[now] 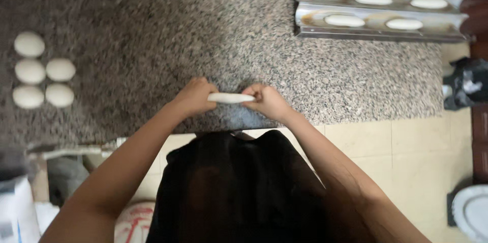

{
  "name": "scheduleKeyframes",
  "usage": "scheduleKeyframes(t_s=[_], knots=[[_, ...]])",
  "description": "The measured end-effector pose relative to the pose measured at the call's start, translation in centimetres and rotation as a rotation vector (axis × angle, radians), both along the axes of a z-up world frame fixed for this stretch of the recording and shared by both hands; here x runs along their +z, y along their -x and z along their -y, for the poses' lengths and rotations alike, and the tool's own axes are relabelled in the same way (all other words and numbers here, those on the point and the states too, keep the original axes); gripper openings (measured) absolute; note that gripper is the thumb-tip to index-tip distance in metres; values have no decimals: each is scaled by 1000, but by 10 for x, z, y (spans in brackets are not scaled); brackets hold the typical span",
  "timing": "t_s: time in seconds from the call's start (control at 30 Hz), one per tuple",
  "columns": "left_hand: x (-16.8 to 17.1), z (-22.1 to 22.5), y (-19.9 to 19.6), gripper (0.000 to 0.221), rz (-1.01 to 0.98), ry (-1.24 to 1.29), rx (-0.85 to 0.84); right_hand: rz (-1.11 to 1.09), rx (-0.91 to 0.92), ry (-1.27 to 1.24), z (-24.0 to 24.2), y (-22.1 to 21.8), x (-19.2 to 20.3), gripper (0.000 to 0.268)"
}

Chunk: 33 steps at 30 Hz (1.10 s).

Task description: The person rolls dough balls into long baguette shapes by hand on a counter and places them onto a metal baking tray.

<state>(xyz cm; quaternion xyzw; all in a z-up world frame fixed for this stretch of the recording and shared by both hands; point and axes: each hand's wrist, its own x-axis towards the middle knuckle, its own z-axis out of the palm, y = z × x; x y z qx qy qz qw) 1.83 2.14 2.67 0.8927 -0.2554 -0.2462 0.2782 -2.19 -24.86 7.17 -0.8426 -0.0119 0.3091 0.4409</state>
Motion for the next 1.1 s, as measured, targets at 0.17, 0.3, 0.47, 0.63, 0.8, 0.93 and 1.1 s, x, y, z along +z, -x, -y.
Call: scheduleKeyframes(t_s=[0.17, 0.3, 0.47, 0.63, 0.8, 0.93, 1.1], knots=[[9, 12, -23, 36, -293, 180, -37, 13, -143, -276, 17, 5, 10, 32], [14, 44, -33, 40, -385, 312, -57, -20, -244, -327, 45, 2, 15, 33], [24, 115, -49, 42, -495, 336, 40, -63, -377, -333, 101, -11, 22, 38], [29, 215, -75, 40, -454, 303, 76, -42, -341, -279, 192, -34, 21, 46], [35, 343, -93, 42, -339, 236, 118, 56, -252, -129, 316, -58, 24, 50], [41, 430, -106, 45, -179, 336, 118, 163, -232, -105, 403, -85, 24, 51], [49, 495, -145, 43, -133, 391, 161, 158, -173, 31, 480, -151, 20, 41]])
